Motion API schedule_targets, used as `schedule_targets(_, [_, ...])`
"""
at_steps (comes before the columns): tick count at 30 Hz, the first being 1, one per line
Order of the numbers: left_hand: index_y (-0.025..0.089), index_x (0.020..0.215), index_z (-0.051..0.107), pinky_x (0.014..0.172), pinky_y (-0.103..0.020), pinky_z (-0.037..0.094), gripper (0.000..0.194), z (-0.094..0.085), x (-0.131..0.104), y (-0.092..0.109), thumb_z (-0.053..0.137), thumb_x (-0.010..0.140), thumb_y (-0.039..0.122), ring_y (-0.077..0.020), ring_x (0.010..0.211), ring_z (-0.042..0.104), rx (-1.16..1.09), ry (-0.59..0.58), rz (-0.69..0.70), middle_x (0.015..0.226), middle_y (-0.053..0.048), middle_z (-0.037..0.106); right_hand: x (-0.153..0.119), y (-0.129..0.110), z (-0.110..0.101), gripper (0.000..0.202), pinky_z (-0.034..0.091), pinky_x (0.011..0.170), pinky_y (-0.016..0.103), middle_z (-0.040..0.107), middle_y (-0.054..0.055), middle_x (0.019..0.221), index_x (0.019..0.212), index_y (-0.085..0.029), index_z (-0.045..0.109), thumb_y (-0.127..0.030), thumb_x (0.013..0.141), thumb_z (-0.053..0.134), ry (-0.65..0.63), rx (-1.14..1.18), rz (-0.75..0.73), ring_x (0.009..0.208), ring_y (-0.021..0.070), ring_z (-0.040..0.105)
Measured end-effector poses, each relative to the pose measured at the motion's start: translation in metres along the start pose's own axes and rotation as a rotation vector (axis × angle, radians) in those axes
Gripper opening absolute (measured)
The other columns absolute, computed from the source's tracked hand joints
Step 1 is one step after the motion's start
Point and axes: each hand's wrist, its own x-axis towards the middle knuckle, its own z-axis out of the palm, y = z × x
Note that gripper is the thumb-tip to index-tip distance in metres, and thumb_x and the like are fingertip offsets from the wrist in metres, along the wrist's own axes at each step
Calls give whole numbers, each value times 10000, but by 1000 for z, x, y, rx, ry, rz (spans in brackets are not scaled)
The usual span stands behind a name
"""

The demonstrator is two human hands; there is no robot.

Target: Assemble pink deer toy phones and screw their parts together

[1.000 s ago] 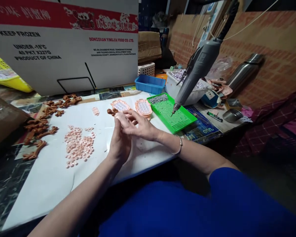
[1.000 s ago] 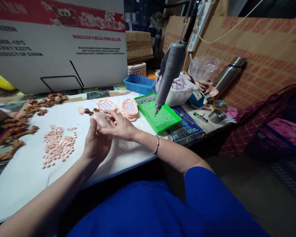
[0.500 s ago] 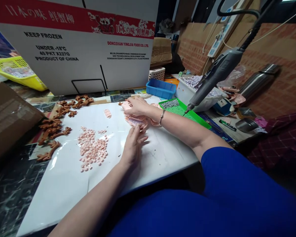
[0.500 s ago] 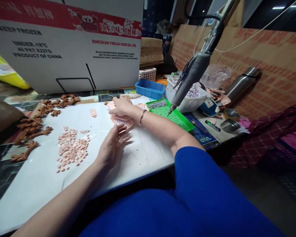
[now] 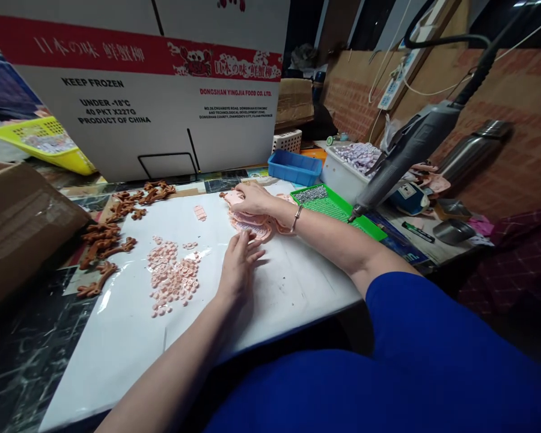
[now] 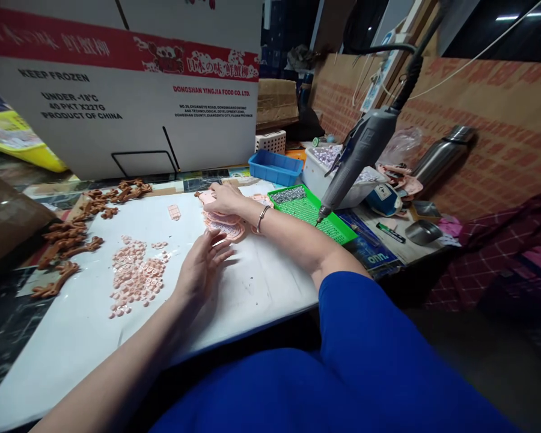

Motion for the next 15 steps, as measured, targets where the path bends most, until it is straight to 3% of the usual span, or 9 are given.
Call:
schedule_targets(3, [233,970,596,844,-345,564,374,-2,5,6,715,779,533,-197,954,673,-30,47,67,1058,-72,663,-24,-7,-9,558,455,991,354,591,139,1281,1335,-179,551,-390,823,621,51,59,-75,1172,262,545])
schedule_targets(7, [297,1100,588,896,-369,563,377,6,-2,14,670,818,534,-213,1050,675,-86,19,162,1242,-59,663,-79,-13,-18,559,467,966,342,612,118,1208,1358,-203,554,-462,864,584,60,180,-151,1145,238,555])
schedule_targets(11, [327,1122,631,888,-370,580,362,19,-23,9,704,807,491,-238,1129,665,-104,-100,186,1301,-37,657,-126,0,-17,660,439,1020,404,594,123,1182,1410,-190,520,-420,814,685,65,208,-197,1145,251,529])
schedule_targets(15, [314,1137,643,909,-357,579,368,26,-40,-3,718,807,460,-238,1184,638,-100,-138,141,1295,-48,662,-149,18,-10,709,458,1007,417,579,102,1144,1404,-205,527,-453,777,745,95,215,-198,1084,229,538])
